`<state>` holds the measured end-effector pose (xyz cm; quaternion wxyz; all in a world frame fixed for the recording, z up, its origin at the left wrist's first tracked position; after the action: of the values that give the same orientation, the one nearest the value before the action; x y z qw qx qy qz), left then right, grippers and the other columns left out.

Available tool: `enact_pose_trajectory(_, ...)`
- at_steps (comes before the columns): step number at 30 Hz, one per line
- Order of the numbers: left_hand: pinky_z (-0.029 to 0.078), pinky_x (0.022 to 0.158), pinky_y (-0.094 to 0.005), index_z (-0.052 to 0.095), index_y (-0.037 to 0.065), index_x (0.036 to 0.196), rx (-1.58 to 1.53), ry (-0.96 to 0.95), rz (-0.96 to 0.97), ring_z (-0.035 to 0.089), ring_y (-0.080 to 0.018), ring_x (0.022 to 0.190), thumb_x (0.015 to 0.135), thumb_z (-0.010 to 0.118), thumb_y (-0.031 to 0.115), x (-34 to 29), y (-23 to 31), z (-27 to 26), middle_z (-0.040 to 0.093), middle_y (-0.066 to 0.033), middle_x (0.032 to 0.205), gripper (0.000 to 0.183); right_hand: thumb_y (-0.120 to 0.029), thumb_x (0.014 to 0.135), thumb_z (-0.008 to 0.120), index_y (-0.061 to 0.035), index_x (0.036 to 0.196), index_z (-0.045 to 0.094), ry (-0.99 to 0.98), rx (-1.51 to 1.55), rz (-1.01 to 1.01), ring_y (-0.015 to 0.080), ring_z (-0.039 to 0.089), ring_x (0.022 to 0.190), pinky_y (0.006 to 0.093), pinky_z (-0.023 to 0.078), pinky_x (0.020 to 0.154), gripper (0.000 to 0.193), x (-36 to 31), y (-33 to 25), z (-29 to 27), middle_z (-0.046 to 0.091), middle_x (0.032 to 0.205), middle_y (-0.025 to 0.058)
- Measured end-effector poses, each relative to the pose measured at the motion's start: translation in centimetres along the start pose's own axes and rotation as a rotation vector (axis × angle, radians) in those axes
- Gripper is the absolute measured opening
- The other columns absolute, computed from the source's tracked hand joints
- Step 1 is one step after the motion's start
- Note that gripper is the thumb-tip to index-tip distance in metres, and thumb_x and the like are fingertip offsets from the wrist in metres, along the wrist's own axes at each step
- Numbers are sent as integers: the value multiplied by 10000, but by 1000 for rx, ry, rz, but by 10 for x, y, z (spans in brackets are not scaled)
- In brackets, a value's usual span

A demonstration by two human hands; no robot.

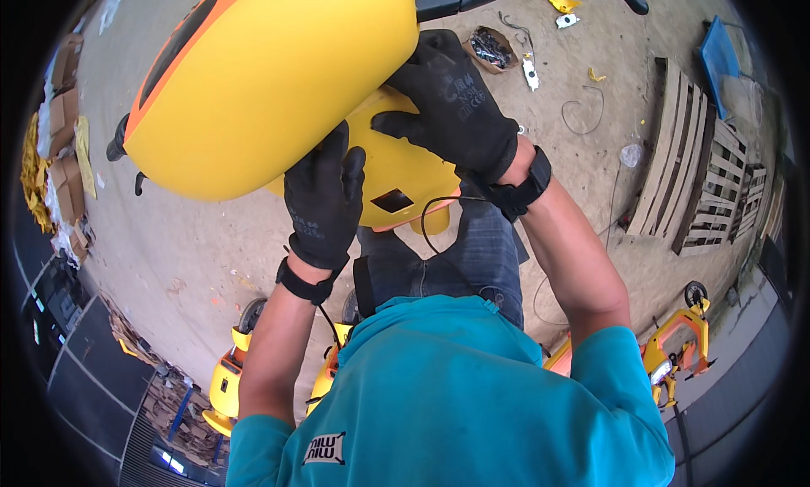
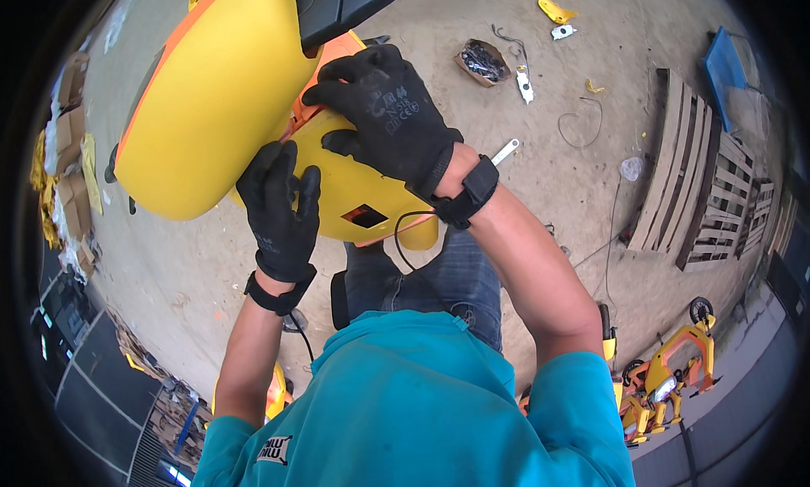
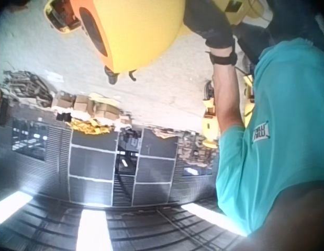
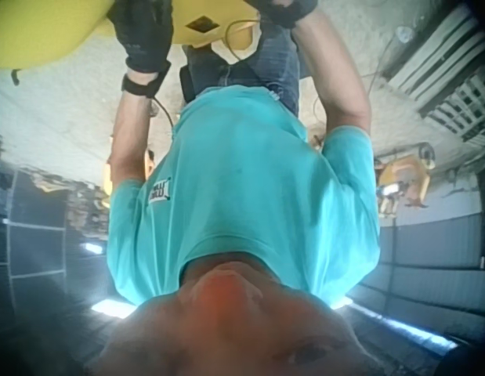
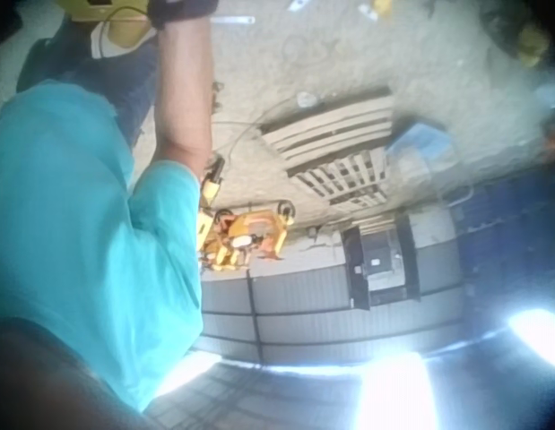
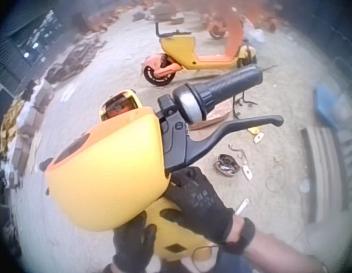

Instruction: The person disassembles the yellow and orange plastic fairing components from a small electric motorcycle by hand. They pull apart the interlocking panels and unclip internal plastic fasteners until the front bodywork is removed.

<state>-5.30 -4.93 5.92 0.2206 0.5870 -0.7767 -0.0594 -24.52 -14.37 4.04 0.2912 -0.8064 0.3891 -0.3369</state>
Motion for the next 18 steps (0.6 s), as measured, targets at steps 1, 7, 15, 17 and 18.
enact_pose_trajectory(1, 542, 793, -320, 599, 0, 1269, -9, -20, -14, 523, -302, 1191, 872, 733, 28, 0, 0, 0, 530, -166, 1293, 421, -138, 680, 827, -104, 1175, 662, -3, 1, -10, 360, 534, 1157, 449, 438, 991, 523, -1, 3, 1, 622, 1202, 127)
enact_pose_trajectory(7, 521, 888, -372, 585, -2, 1284, -56, -133, -82, 518, -334, 1215, 870, 740, 50, -1, 7, -4, 529, -176, 1296, 445, -195, 703, 837, -87, 1315, 574, 60, 178, 102, 380, 512, 1206, 452, 418, 1039, 675, -24, 37, 6, 586, 1269, 166)
enact_pose_trajectory(15, 360, 1092, -483, 501, -13, 1375, 57, -227, 162, 460, -406, 1301, 872, 721, 143, 31, 44, -9, 451, -235, 1443, 571, -271, 755, 838, -55, 1376, 511, 29, 310, 463, 306, 550, 1204, 375, 451, 1015, 735, -73, 45, 23, 568, 1269, 148)
enact_pose_trajectory(17, 338, 1109, -510, 429, -22, 1428, 95, -262, 196, 422, -430, 1344, 888, 698, 151, 47, 50, -2, 410, -255, 1483, 628, -273, 761, 831, -55, 1366, 516, 95, 291, 427, 315, 566, 1184, 383, 470, 988, 716, -79, 39, 26, 576, 1251, 149)
enact_pose_trajectory(18, 317, 1122, -531, 363, -26, 1466, 72, -258, 208, 390, -448, 1371, 896, 688, 169, 53, 50, 2, 386, -267, 1499, 684, -296, 745, 839, -40, 1354, 526, 97, 303, 439, 345, 546, 1199, 408, 446, 1018, 731, -78, 35, 26, 577, 1256, 174)
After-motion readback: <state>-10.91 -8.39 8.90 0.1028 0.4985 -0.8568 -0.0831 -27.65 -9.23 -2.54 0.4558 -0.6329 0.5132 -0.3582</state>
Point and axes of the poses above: each hand's wrist, its own x-axis towards the middle knuckle, its own z-axis out of the palm, y = z × x, the point moved 1 cm from there along x, towards the middle knuckle
